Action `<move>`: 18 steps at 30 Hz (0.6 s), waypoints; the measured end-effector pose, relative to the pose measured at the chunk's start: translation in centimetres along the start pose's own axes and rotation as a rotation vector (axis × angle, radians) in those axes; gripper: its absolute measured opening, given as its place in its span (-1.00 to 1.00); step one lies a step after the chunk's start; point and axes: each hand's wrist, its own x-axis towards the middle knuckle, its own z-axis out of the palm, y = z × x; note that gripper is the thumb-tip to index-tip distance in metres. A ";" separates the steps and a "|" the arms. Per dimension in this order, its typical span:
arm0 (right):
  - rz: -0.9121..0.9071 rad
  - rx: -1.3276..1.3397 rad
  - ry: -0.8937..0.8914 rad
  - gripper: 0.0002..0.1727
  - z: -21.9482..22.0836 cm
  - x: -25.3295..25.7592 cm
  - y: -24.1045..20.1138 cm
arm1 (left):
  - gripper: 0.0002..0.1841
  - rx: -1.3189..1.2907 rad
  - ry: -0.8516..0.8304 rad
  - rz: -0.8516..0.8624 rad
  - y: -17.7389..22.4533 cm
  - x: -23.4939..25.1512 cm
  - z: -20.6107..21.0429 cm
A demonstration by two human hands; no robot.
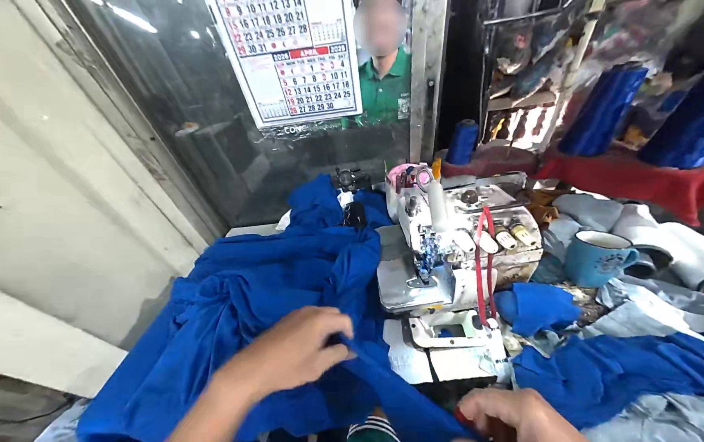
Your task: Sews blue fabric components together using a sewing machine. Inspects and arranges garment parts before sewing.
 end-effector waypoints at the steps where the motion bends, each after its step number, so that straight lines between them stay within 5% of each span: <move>1: 0.002 0.012 0.022 -0.71 0.4 0.2 0.8 | -0.72 -0.008 0.009 -0.008 -0.4 -0.7 -1.9; 6: 0.026 0.351 0.096 -0.75 3.9 3.6 3.2 | -0.66 0.181 0.050 -0.203 0.1 -0.1 -7.9; 12: 0.262 0.577 0.186 -0.62 5.1 0.9 5.5 | -0.67 0.054 0.232 -0.219 -4.4 4.8 5.2; 15: 0.258 0.568 0.252 -0.61 5.1 0.0 6.1 | -0.56 0.000 0.374 -0.232 0.1 2.3 3.8; 18: 0.203 0.537 0.371 -0.63 5.9 0.5 6.3 | -0.73 -0.049 0.605 -0.267 4.0 -2.6 5.8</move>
